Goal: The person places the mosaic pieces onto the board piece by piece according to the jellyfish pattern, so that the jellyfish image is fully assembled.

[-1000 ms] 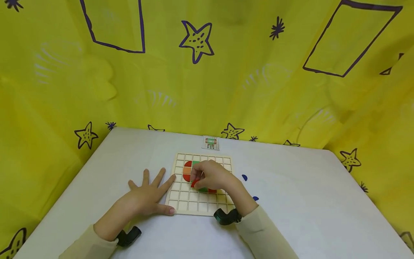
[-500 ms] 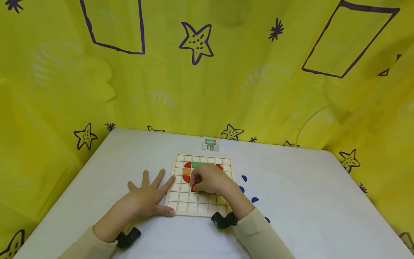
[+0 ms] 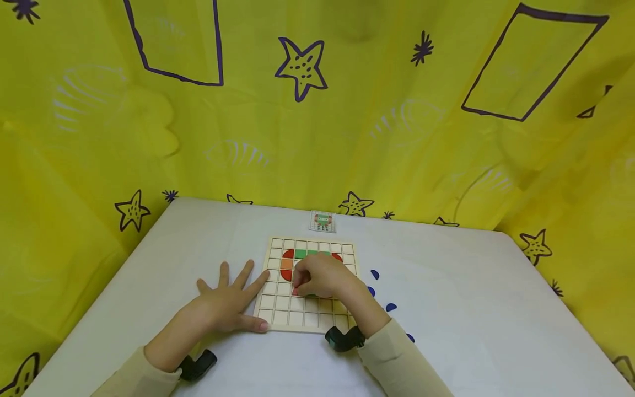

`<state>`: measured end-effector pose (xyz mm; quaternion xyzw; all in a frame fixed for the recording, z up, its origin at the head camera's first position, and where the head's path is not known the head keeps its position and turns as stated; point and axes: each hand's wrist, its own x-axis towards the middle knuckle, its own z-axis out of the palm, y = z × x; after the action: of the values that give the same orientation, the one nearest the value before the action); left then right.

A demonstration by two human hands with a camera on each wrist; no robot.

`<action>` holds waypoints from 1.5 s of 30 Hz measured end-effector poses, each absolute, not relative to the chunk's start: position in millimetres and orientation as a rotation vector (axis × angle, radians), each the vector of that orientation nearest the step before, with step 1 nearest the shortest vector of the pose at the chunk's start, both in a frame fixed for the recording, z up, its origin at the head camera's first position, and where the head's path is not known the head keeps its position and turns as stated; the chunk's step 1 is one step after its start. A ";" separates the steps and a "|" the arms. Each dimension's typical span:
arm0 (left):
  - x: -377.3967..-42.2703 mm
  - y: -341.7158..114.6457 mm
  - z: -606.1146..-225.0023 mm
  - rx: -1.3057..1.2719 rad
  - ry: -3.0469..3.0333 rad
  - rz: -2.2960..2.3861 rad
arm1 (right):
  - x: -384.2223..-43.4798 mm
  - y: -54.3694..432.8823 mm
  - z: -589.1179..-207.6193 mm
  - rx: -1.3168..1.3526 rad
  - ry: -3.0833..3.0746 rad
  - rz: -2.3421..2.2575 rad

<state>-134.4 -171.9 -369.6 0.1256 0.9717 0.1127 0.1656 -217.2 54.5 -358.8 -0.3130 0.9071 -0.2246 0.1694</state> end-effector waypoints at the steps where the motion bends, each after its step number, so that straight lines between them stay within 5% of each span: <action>1: -134.3 -171.9 -370.1 0.356 2.766 0.321 | -217.1 54.9 -359.2 -0.895 2.576 -0.632; 26: -135.5 -170.7 -373.6 0.344 2.760 0.280 | -222.4 72.7 -352.3 -1.041 2.487 -0.579; 35: -138.4 -169.3 -368.9 0.329 2.766 0.300 | -239.9 141.5 -334.1 -0.883 2.587 -0.881; 45: -134.6 -170.2 -372.7 0.343 2.761 0.307 | -240.9 207.2 -359.2 -0.553 2.726 -0.835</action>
<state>-134.6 -170.2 -372.7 0.1209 0.9720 0.1082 0.1702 -240.9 207.2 -359.2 -0.1891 0.9321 -0.2853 0.1184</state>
